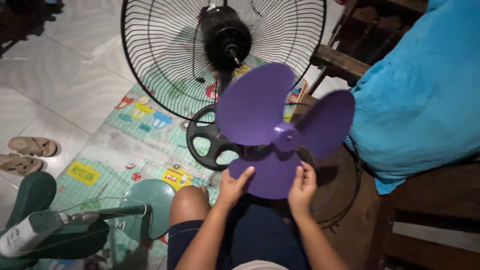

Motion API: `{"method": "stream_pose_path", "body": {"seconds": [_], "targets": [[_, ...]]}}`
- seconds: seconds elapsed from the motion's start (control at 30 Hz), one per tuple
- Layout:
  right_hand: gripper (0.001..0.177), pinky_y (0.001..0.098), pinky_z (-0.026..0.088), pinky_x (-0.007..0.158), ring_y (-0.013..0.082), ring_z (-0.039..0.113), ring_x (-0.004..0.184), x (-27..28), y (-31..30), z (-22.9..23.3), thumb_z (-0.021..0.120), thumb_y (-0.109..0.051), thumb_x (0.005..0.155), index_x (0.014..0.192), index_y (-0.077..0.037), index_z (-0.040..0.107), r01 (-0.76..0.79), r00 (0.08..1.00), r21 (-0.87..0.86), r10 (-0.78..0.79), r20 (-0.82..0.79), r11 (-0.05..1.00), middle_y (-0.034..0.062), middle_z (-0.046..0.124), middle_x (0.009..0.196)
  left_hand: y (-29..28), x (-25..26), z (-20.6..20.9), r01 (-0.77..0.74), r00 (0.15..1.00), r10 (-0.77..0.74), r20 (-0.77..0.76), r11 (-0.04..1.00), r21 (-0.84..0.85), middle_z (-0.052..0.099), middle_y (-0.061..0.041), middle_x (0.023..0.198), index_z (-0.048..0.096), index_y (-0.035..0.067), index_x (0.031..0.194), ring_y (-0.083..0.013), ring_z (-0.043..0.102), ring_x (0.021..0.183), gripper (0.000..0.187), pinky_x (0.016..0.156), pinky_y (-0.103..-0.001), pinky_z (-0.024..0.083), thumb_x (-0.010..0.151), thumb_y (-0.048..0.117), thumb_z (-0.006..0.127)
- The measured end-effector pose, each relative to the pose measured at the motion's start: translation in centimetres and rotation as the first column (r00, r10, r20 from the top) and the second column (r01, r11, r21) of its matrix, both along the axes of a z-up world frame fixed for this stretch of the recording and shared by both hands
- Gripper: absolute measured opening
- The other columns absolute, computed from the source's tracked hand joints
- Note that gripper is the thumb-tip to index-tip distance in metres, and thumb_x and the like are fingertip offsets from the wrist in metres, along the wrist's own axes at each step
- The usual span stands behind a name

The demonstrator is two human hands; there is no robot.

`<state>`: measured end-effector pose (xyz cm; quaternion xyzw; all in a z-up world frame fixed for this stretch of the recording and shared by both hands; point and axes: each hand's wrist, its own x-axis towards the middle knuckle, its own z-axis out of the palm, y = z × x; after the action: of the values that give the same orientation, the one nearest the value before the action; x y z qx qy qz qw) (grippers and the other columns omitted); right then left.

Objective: The person assembles a small green electric fan by attaching the blades to the motor housing and securing them with a cap. They then handle a larger black fan, removing its protective cage and attempting to fit a purple blade onto the motor shaft.

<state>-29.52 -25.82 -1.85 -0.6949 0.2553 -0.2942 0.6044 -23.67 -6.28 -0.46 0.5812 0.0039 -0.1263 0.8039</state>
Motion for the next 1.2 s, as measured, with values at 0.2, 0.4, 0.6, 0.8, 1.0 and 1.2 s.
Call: {"method": "stream_pose_path", "body": {"seconds": [0.2,0.4,0.6,0.8,1.0,1.2], "targets": [[0.052,0.0288,0.049,0.085,0.0183,0.055,0.1,-1.9,0.1,6.0,0.072,-0.019,0.096,0.136,0.0,0.044,0.082,0.989,-0.508,-0.007,0.148,0.858,0.0115,0.054,0.122,0.9,1.2,3.5,0.107,0.994,-0.106,0.009,0.988,-0.114,0.076,-0.009,0.093,0.072,-0.006,0.104,-0.015,0.072,0.081,0.026,0.074,-0.029,0.06,0.089,0.013,0.079],[0.07,0.0574,0.025,0.114,0.0409,0.04,0.141,1.6,-1.9,12.8,0.08,-0.034,0.082,0.137,-0.001,0.051,-0.167,0.985,-0.893,0.112,-0.132,0.417,0.0201,0.05,0.144,2.1,2.2,3.7,0.154,0.986,-0.165,-0.041,0.969,-0.196,0.077,-0.012,0.094,0.072,-0.005,0.103,-0.0173,0.074,0.082,0.027,0.074,-0.031,0.062,0.085,0.012,0.081],[0.082,0.0694,0.01,0.119,0.0372,0.03,0.153,5.3,-2.0,15.0,0.082,-0.06,0.077,0.131,-0.007,0.051,-0.359,0.933,-0.862,0.107,-0.344,0.359,0.0145,0.048,0.146,6.1,6.4,2.4,0.056,0.998,-0.057,0.007,0.998,0.014,0.078,-0.012,0.094,0.072,-0.002,0.105,-0.0184,0.075,0.08,0.029,0.074,-0.032,0.062,0.082,0.013,0.084],[0.091,0.0677,-0.003,0.12,0.0397,0.012,0.158,7.5,0.4,17.2,0.079,-0.066,0.08,0.146,-0.009,0.052,-0.255,0.958,-0.932,0.199,-0.207,0.256,0.0194,0.029,0.164,12.5,10.6,5.7,0.042,0.992,-0.045,0.116,0.999,0.031,0.078,-0.01,0.095,0.072,-0.002,0.103,-0.0156,0.074,0.081,0.029,0.076,-0.031,0.062,0.081,0.011,0.085],[0.089,0.0666,-0.006,0.121,0.0367,0.016,0.159,10.2,1.9,20.9,0.078,-0.067,0.087,0.149,-0.008,0.051,-0.181,0.954,-0.955,0.278,-0.112,0.236,0.0166,0.041,0.163,16.4,13.7,10.3,-0.045,0.978,0.006,0.21,0.982,0.182,0.076,-0.005,0.09,0.072,-0.001,0.098,-0.0117,0.071,0.075,0.026,0.069,-0.028,0.059,0.078,0.008,0.086],[0.082,0.063,0.008,0.124,0.0235,0.056,0.127,14.0,3.0,24.0,0.078,-0.074,0.077,0.125,-0.008,0.067,-0.424,0.894,-0.873,0.262,-0.362,0.241,0.0091,0.072,0.119,16.7,14.9,12.7,0.125,0.923,-0.184,0.337,0.974,0.189,0.075,-0.006,0.088,0.075,-0.004,0.097,-0.0111,0.067,0.075,0.02,0.068,-0.026,0.056,0.086,0.009,0.084]]}}
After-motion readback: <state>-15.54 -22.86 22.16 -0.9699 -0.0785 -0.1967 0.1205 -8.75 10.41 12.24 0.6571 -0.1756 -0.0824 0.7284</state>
